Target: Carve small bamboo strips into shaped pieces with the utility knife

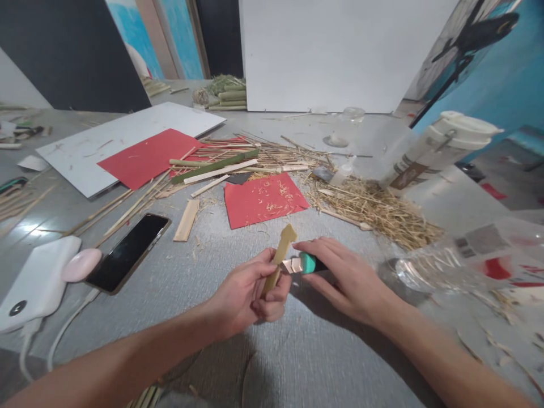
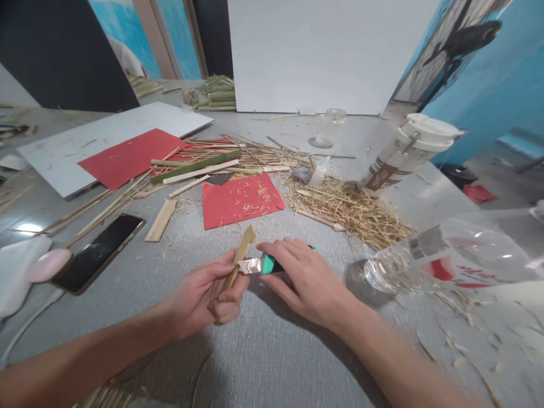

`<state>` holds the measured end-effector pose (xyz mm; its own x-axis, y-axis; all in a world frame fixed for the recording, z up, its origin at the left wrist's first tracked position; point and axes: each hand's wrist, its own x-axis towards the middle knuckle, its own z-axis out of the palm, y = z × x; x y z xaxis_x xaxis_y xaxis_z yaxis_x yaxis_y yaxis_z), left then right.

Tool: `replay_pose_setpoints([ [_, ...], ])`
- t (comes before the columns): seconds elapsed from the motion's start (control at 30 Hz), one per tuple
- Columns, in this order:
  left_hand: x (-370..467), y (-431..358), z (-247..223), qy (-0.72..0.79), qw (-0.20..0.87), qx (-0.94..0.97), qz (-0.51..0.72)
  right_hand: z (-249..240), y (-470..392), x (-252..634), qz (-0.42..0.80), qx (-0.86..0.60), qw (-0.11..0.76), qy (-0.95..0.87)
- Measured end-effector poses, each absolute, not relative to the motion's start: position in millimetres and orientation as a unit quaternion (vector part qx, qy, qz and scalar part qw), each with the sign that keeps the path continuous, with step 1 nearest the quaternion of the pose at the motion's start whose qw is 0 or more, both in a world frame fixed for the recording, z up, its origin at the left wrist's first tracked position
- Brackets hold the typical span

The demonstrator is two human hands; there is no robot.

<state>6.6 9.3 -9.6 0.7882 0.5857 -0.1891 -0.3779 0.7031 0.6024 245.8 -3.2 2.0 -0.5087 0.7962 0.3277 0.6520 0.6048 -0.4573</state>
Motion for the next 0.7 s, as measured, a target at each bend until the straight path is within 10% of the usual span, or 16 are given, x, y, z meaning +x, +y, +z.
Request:
replay_pose_setpoints([
  [0.7,12.6,5.0,-12.5,0.175,0.887,0.318,0.285,2.5,-4.1,245.2,0.073,-0.409,0.260,-0.871],
])
